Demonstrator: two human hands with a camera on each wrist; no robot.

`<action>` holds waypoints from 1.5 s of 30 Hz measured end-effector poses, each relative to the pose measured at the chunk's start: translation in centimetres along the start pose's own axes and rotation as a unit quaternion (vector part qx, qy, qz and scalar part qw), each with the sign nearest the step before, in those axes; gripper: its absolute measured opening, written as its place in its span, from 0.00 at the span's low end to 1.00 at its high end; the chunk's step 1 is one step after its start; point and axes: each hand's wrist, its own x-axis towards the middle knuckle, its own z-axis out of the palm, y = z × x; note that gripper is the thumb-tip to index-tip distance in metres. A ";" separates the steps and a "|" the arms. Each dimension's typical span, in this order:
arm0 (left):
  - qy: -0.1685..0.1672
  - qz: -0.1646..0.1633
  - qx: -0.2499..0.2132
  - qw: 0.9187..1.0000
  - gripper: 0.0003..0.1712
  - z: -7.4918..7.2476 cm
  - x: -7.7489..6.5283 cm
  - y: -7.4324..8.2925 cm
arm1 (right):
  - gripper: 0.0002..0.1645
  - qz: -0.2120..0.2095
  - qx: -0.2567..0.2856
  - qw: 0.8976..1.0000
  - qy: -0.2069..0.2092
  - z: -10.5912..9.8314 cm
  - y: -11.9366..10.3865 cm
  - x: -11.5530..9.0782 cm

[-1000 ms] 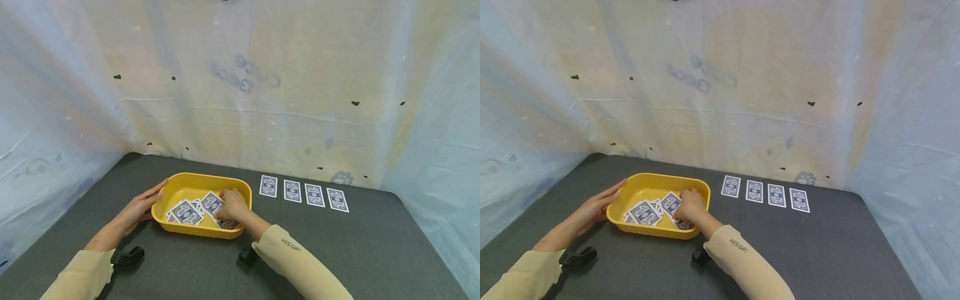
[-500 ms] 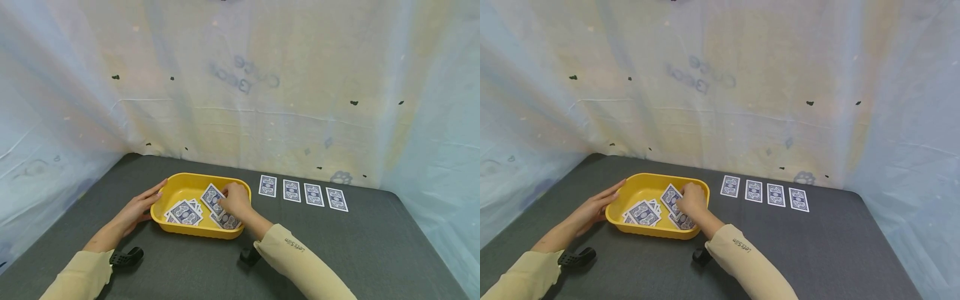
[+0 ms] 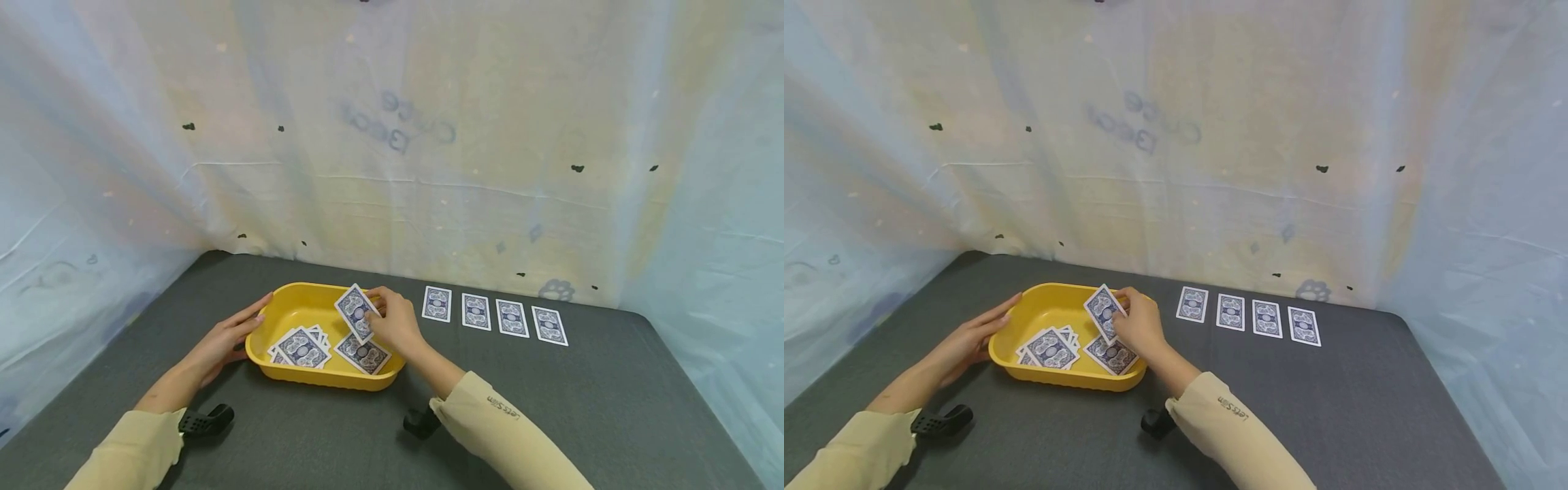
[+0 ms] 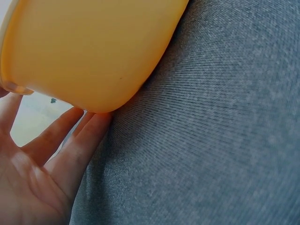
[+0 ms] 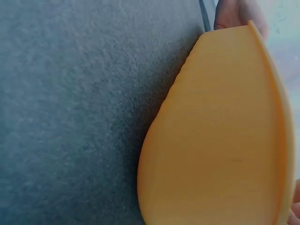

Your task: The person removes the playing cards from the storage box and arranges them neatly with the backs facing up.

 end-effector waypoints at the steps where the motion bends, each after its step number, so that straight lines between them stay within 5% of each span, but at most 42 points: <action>1: 0.000 0.000 0.001 1.000 0.38 0.0 0.0 0.0 | 0.21 0.000 0.008 1.000 0.001 -0.1 0.1 -0.1; 18: -0.004 0.008 0.001 1.000 0.38 -0.1 0.1 -0.2 | 0.45 -0.008 0.118 0.993 0.014 -2.0 1.6 -2.2; 33: -0.006 0.011 0.000 1.000 0.38 -0.2 0.2 -0.3 | 0.37 -0.013 0.233 0.972 0.016 -3.2 3.4 -3.2; 45: -0.004 0.012 0.004 1.000 0.39 -0.1 0.2 -0.2 | 0.37 0.006 0.257 0.966 0.034 -4.6 4.8 -3.5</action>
